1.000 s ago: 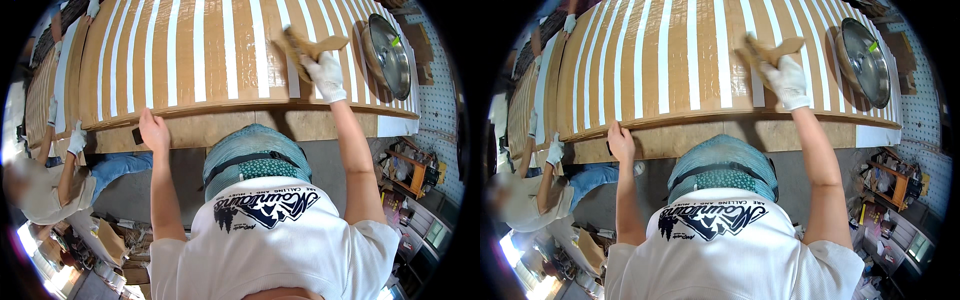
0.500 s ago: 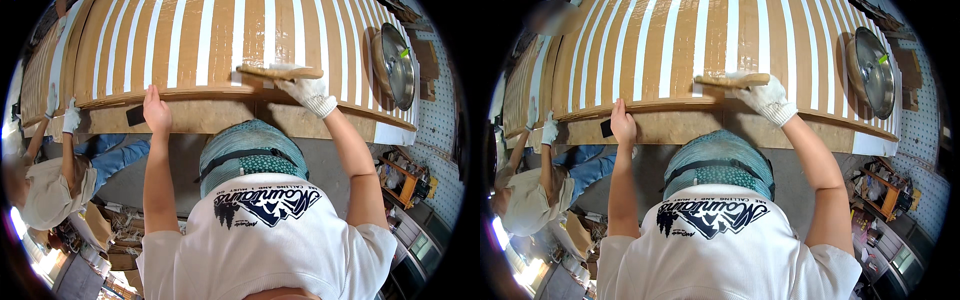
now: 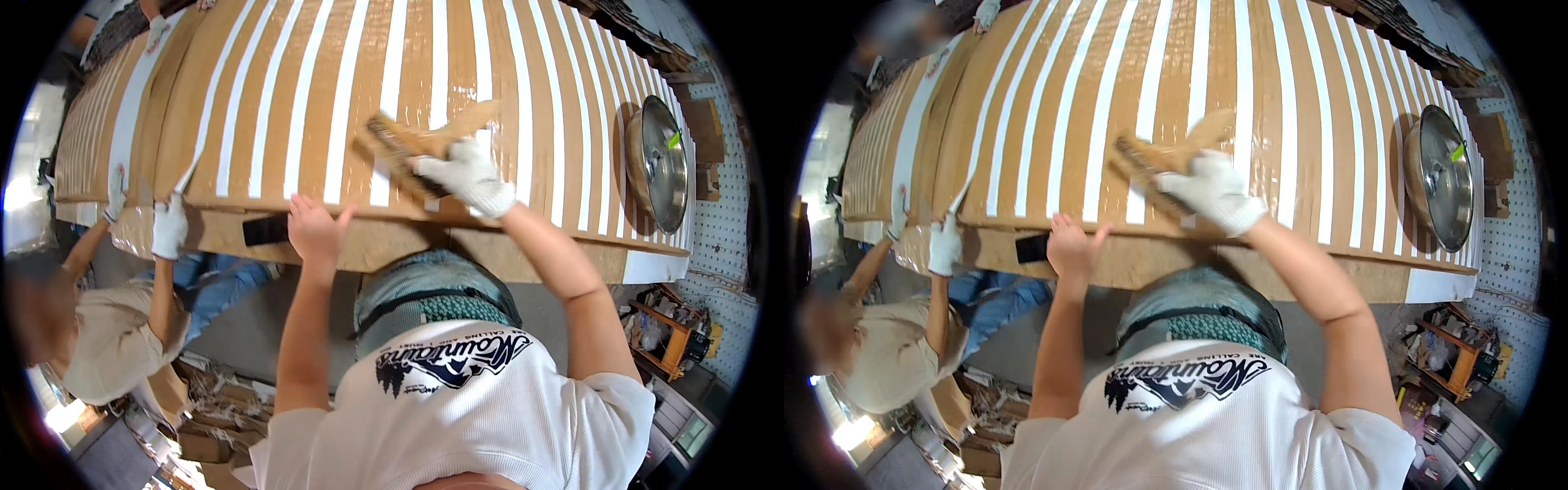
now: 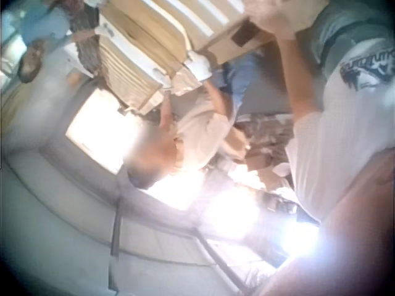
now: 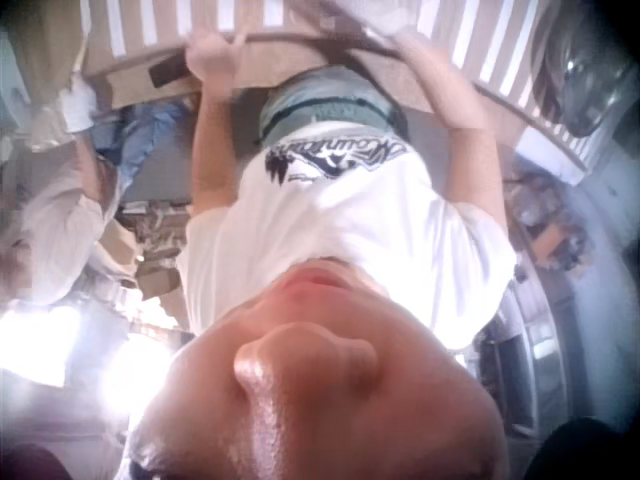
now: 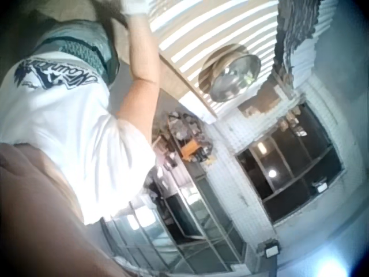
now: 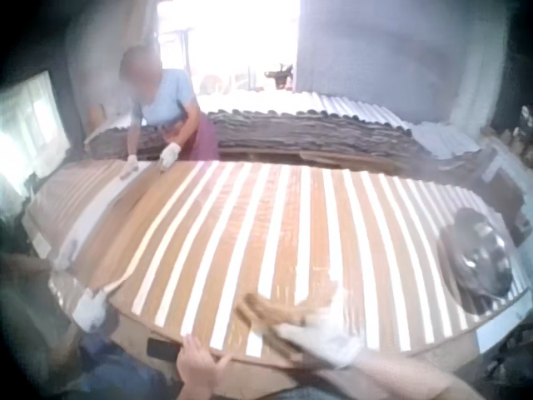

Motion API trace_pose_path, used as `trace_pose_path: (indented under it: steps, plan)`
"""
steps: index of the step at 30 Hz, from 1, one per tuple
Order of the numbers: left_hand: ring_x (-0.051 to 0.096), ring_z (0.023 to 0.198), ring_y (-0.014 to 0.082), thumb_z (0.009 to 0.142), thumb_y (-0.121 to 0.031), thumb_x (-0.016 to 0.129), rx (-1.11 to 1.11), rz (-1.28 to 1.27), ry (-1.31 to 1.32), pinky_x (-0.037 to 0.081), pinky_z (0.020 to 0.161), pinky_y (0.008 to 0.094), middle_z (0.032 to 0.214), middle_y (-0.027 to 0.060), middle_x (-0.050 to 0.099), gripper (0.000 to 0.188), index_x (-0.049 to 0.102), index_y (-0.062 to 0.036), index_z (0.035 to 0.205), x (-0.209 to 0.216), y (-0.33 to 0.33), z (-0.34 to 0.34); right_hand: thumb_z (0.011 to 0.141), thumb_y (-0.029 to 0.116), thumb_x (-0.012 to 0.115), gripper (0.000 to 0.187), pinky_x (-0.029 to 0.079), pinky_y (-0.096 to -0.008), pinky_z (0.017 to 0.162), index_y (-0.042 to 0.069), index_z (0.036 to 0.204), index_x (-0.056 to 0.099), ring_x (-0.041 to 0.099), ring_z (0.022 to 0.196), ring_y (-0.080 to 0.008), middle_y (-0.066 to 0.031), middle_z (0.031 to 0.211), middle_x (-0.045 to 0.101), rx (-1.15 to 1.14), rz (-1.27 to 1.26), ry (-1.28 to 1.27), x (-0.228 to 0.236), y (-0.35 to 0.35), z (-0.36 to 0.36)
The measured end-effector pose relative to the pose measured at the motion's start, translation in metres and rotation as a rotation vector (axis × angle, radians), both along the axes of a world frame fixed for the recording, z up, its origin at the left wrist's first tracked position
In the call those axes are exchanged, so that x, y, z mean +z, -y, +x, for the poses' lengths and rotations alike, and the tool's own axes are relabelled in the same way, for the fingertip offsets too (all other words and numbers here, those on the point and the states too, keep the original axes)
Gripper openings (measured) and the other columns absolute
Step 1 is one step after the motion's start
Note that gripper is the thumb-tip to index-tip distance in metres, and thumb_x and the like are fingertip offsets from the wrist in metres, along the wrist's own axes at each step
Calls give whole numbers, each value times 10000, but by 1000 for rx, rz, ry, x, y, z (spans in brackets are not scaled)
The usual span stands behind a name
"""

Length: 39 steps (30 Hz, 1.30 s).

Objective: The person applies a clear liquid to a large, curved, striped wooden object using a brush. They repeatedly dip the brush into a metal bowl and spread the liquid across the surface. Another person is visible working on the same object in the background.

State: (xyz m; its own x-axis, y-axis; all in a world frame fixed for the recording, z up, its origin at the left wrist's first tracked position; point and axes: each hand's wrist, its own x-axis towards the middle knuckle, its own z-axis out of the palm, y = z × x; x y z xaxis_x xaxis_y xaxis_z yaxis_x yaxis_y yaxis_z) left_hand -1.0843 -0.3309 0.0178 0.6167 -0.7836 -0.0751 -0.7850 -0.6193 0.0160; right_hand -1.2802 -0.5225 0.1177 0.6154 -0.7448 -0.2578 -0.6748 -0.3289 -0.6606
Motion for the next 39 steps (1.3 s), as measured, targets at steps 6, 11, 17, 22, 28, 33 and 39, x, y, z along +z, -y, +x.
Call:
trace_pose_path:
  steps: [6, 11, 17, 22, 28, 33, 39]
  plan:
    - [414, 1375, 397, 834, -633, 626, 26, 48, -114, 332, 1136, 435, 1445, 325, 434, 941, 474, 140, 1349, 0, 8, 0, 864, 478, 579, 493, 484, -447, 890, 33, 1072, 625, 625, 1016, -380, -220, 1043, 660, 283, -80, 57, -37, 33, 105]
    - [448, 1340, 415, 801, -641, 664, 20, 72, -51, 426, 1053, 430, 1430, 333, 444, 950, 511, 149, 1306, -2, 6, -3, 850, 450, 574, 474, 490, -456, 893, 71, 1129, 629, 631, 1025, -377, -199, 1054, 677, 98, -127, 156, -24, 167, 131]
    - [415, 1372, 409, 782, -601, 711, 92, 170, -138, 429, 1020, 444, 1478, 346, 377, 957, 487, 152, 1328, 11, 13, -7, 855, 481, 607, 493, 489, -430, 918, 89, 1150, 657, 639, 1051, -366, -204, 1103, 686, -210, -224, 156, -40, 371, 141]
    - [434, 1354, 420, 740, -546, 779, 92, 190, -148, 433, 1006, 460, 1491, 345, 359, 963, 483, 161, 1324, 14, 16, -7, 886, 403, 649, 424, 485, -415, 932, 97, 1180, 651, 644, 1067, -338, -186, 1114, 691, -399, -482, 177, -57, 503, 100]
    - [430, 1356, 441, 715, -594, 775, 35, 216, -110, 452, 965, 463, 1465, 365, 379, 998, 504, 177, 1290, 0, 6, -4, 896, 423, 573, 428, 504, -441, 890, 104, 1174, 640, 640, 1034, -368, -198, 1105, 684, -417, -651, -70, -19, 515, 99]
    - [517, 1244, 453, 702, -589, 788, 11, 252, -83, 471, 913, 457, 1465, 353, 387, 986, 517, 161, 1281, -3, -4, -1, 831, 563, 574, 602, 502, -453, 849, 0, 1031, 645, 647, 940, -400, -261, 994, 657, -8, 14, 141, 14, 361, 165]
    - [538, 1208, 443, 717, -583, 779, 100, 237, -168, 474, 907, 448, 1478, 334, 381, 978, 503, 145, 1308, 15, 15, -2, 804, 807, 512, 859, 493, -425, 880, -1, 1031, 690, 646, 983, -367, -240, 984, 666, -99, -112, 39, -19, 380, 139]
